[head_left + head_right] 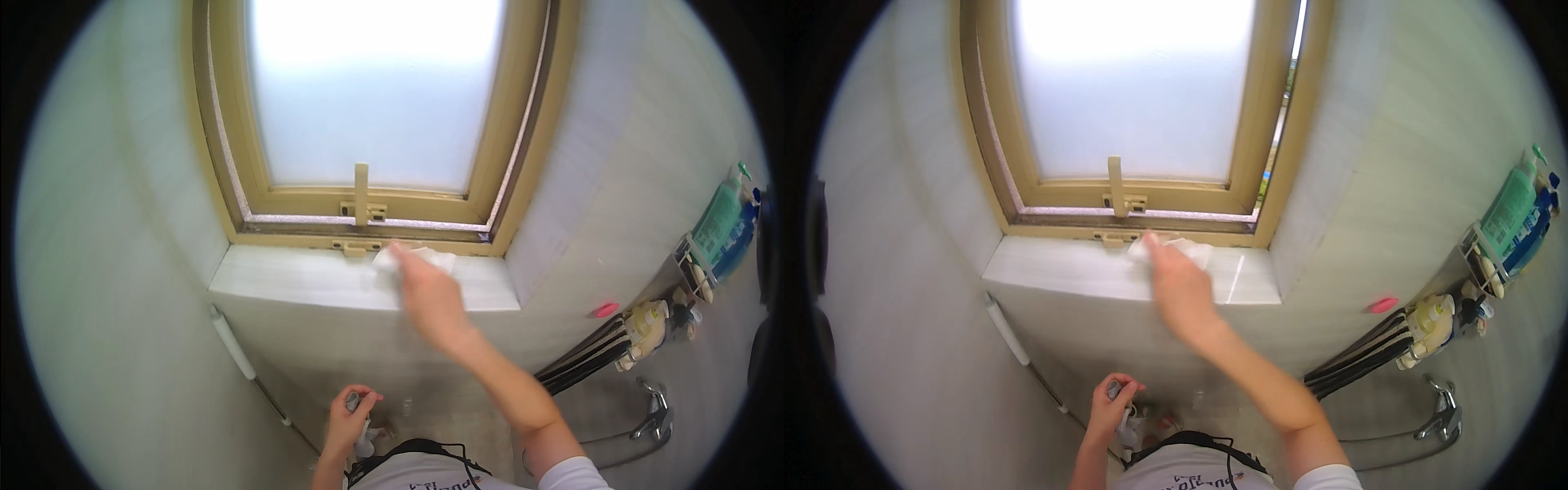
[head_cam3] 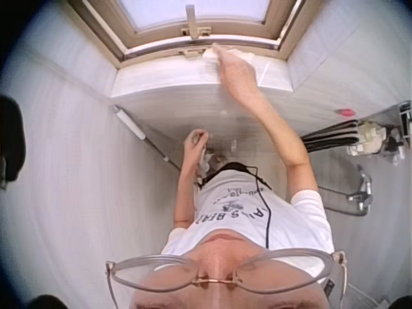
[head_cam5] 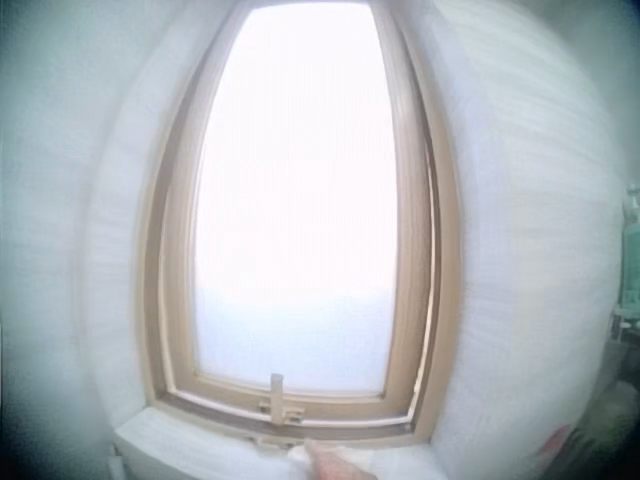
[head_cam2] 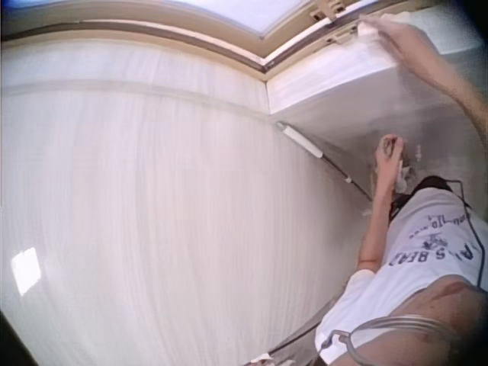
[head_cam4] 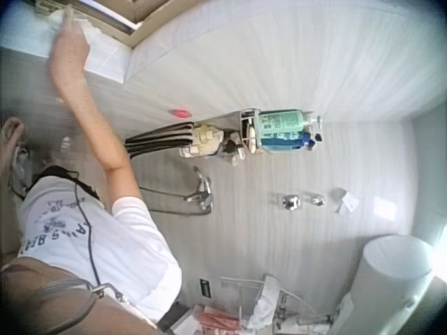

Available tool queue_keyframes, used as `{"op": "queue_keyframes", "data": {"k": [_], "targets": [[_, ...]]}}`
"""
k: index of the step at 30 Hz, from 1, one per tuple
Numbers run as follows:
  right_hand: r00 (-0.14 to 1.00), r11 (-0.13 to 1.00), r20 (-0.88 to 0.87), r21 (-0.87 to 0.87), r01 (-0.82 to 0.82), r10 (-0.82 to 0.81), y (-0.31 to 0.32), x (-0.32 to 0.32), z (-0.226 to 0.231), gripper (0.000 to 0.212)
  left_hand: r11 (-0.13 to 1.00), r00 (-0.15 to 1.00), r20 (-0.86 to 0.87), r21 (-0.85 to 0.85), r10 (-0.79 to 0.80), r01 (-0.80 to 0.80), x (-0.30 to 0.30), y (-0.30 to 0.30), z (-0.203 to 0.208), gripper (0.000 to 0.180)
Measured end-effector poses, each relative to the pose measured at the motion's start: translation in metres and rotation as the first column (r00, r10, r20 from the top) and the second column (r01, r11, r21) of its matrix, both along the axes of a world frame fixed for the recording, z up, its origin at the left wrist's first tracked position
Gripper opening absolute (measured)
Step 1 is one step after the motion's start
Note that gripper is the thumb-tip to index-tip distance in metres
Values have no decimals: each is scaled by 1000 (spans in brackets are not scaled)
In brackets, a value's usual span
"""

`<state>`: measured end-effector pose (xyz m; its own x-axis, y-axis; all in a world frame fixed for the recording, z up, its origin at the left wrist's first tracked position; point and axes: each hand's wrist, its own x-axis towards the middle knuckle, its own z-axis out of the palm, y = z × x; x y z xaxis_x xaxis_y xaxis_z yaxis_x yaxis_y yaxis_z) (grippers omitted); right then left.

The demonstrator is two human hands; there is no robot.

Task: The person cleans a bathroom window and sill using a cloth and a handheld showerhead. They wipe the glass and frame, rinse the area with water, and dry the surfaces with a cloth and paper towel.

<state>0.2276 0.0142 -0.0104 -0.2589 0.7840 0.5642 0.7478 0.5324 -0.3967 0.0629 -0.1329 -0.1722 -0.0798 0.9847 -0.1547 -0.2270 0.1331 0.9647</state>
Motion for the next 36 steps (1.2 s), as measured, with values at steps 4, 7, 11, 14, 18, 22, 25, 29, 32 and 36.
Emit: {"op": "queue_keyframes", "data": {"k": [4, 7, 11, 14, 18, 22, 25, 29, 32, 36], "targets": [[950, 866, -302, 450, 220, -85, 64, -10, 57, 42, 995, 994, 48, 20, -101, 100, -35, 29, 12, 5], [999, 747, 12, 664, 27, -47, 113, -19, 53, 32, 988, 983, 100, 46, -154, 150, -39, 45, 14, 6], [965, 750, 226, 660, -53, -130, 131, -15, 48, 26, 954, 945, 154, -32, -289, 297, -43, 53, 6, 12], [930, 791, 218, 602, 111, -297, 120, 13, 38, 24, 943, 931, 165, -25, -324, 333, -47, 57, -5, 13], [790, 792, 302, 508, 339, -533, 97, 52, 47, 17, 943, 939, 146, -75, -312, 325, -50, 62, -5, 12], [781, 620, 199, 732, 283, -591, 93, 33, 123, 11, 960, 955, 164, -87, -248, 265, -53, 60, 2, 10], [830, 170, -44, 971, 166, -556, 106, 34, 205, 12, 955, 947, 164, -70, -275, 289, -51, 58, -11, 11], [702, 357, -79, 817, 452, -708, 129, 54, 129, 9, 933, 929, 173, -96, -328, 347, -43, 63, -5, 11], [631, 502, 175, 773, 388, -756, 109, 45, 58, 4, 922, 921, 185, -124, -343, 368, -37, 59, 1, 11], [618, 634, 247, 547, 547, -747, 95, 38, 38, 4, 919, 917, 174, -105, -359, 380, -43, 58, 5, 10]]}}
